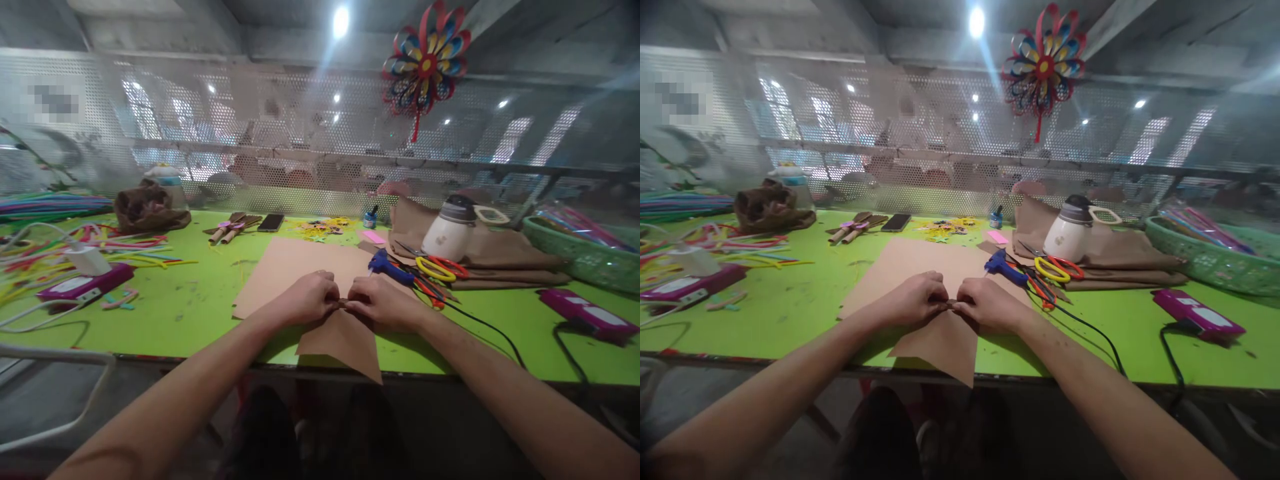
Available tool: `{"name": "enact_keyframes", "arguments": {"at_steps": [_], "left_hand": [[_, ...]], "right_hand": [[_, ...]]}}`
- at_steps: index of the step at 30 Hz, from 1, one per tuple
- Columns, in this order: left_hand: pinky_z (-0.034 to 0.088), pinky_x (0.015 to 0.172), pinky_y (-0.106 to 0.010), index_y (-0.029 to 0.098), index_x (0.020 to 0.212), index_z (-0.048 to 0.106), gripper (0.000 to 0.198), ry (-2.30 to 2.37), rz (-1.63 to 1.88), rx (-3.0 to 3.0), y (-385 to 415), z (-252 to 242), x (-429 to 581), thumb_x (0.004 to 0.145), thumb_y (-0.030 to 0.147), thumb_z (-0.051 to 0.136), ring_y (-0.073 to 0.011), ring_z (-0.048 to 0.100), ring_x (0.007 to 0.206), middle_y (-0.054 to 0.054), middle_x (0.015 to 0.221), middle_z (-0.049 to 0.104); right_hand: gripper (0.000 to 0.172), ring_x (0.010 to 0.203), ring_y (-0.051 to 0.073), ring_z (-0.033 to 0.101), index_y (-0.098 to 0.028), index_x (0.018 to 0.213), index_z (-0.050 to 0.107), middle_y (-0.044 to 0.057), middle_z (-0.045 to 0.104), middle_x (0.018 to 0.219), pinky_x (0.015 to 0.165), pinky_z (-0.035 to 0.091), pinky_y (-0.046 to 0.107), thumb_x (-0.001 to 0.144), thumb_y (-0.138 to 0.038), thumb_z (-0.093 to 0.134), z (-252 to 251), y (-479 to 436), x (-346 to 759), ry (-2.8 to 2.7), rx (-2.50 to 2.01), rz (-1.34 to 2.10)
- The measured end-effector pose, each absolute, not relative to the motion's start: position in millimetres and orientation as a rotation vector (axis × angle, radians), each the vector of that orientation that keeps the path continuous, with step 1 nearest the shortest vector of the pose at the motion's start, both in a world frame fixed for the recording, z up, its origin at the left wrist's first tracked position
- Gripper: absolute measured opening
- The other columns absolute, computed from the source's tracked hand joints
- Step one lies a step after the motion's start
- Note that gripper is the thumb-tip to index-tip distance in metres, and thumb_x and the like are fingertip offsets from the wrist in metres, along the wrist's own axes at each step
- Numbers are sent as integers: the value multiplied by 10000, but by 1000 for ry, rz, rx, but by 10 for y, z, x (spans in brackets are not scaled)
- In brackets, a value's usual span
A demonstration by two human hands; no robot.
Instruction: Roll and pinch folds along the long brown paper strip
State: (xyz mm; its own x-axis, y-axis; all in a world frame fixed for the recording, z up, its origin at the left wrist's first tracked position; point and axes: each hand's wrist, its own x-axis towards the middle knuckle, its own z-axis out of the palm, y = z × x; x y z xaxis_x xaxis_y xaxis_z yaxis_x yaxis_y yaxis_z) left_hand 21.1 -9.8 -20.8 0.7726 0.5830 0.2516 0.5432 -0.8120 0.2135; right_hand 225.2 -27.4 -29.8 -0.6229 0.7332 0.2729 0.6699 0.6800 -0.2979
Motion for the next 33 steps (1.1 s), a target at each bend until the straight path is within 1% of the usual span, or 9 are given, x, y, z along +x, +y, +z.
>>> {"name": "enact_keyframes", "arguments": {"at_steps": [4,9,13,16,21,23,29,33], "left_hand": [[355,623,-238,160,776,702,238,917,429,2859,-107,-185,211,850,250,495,-158,510,734,-49,688,545],[371,648,-235,147,783,687,226,908,424,2851,-107,-184,209,853,250,498,-158,516,748,-53,724,555],[380,658,-228,153,800,665,182,909,450,2830,-126,-203,199,843,212,497,-154,516,770,-47,776,544],[384,661,-229,155,798,654,172,902,458,2814,-120,-233,187,841,201,493,-148,513,763,-40,775,534],[389,680,-233,153,825,640,146,836,479,2767,-55,-270,146,829,174,496,-144,508,768,-34,785,534],[391,689,-233,150,842,644,154,805,458,2749,-36,-260,121,830,172,493,-142,504,767,-36,795,532],[399,721,-240,169,951,669,246,748,395,2713,-18,-233,39,852,160,444,-145,501,789,-50,829,530],[396,741,-247,189,1029,654,279,719,382,2717,-31,-238,6,848,151,444,-154,504,822,-56,875,537]], "right_hand": [[245,700,148,524,-131,811,639,72,613,775,635,340,264,874,-328,508,-340,-258,2222,-2579,-1052,66],[242,693,146,514,-133,806,611,67,595,779,625,345,255,888,-325,488,-373,-250,2211,-2590,-1039,29],[204,723,153,515,-134,794,601,68,587,793,630,348,256,884,-276,487,-367,-261,2204,-2615,-1045,-8],[171,735,157,511,-135,798,604,68,577,801,639,351,263,876,-226,482,-367,-269,2218,-2629,-1037,-31],[108,756,154,503,-136,839,592,64,556,831,658,369,261,851,-156,486,-386,-262,2295,-2634,-970,65],[107,783,158,502,-139,865,587,65,549,852,676,378,263,845,-133,481,-391,-256,2324,-2635,-937,103],[150,804,161,495,-142,905,578,65,527,869,691,396,265,814,-78,477,-371,-267,2380,-2649,-882,183],[226,824,163,492,-144,966,583,71,530,898,710,406,267,798,-45,468,-344,-285,2422,-2682,-873,248]]}}
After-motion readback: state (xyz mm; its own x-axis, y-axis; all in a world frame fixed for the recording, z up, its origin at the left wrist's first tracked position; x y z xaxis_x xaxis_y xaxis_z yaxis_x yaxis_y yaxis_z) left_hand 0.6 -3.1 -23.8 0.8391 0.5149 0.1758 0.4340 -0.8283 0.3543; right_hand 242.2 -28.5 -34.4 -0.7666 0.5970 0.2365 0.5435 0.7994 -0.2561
